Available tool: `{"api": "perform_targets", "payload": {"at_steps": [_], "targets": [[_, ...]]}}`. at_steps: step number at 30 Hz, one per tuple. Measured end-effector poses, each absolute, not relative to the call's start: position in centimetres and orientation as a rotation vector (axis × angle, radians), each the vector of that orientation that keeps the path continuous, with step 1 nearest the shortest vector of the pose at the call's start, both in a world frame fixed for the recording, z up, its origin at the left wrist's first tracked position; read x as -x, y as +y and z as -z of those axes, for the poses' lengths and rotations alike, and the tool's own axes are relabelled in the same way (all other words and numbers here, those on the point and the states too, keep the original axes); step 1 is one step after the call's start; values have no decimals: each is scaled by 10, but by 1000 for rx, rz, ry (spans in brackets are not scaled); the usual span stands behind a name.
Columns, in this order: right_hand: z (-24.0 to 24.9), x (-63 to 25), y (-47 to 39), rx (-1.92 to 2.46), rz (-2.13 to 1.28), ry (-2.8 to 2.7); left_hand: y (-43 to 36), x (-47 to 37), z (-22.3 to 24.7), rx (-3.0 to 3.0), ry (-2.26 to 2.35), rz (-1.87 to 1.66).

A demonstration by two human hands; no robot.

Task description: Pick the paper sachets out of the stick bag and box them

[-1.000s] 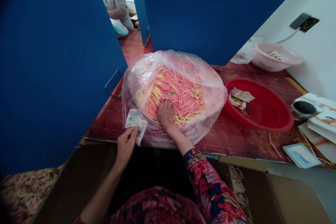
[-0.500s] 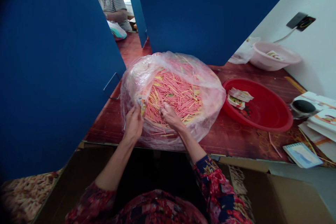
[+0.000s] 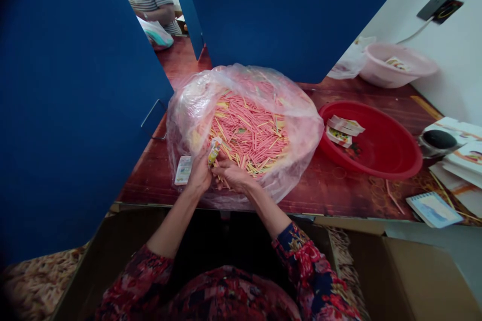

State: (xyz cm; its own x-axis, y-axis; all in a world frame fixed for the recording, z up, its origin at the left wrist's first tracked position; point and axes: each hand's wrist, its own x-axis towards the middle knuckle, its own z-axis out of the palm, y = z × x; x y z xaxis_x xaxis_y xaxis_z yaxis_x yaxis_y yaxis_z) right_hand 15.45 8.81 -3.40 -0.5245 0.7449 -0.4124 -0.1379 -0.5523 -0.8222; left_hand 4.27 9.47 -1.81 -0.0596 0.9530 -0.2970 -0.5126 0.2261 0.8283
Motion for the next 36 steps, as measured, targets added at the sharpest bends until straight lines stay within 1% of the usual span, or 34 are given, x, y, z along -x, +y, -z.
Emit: {"api": "perform_targets", "payload": {"at_steps": [3,8,11,13,15,17,18,20,22,26,31,36], "targets": [[30,-149,84,1132,-2042,-1093,87,-43,23,-569,1084,-1313],[25,-146,80,1010,-2110,-1028,82,-41,30,-670,1108,-1270],[27,-150,81,1079,-2013,-1157,80,-38,29,-664,1085,-1367],[28,-159,83,1269,-1743,-1319,77,-33,24,-653,1075,-1518],[27,-171,84,1596,-1297,-1466,73,-26,20,-640,1079,-1619],[25,-183,85,1927,-898,-1561,67,-18,17,-615,1092,-1637],[24,-187,84,2055,-770,-1607,64,-14,16,-599,1100,-1632],[22,-191,83,2221,-633,-1694,60,-10,18,-573,1115,-1618],[22,-189,83,2291,-594,-1759,56,-9,20,-563,1124,-1605],[27,-179,86,2336,-623,-1767,53,-13,22,-585,1136,-1589],[38,-185,93,2198,-555,-1677,49,-14,22,-615,1143,-1553],[40,-211,90,1999,-599,-1615,52,-16,31,-591,1157,-1581]]}}
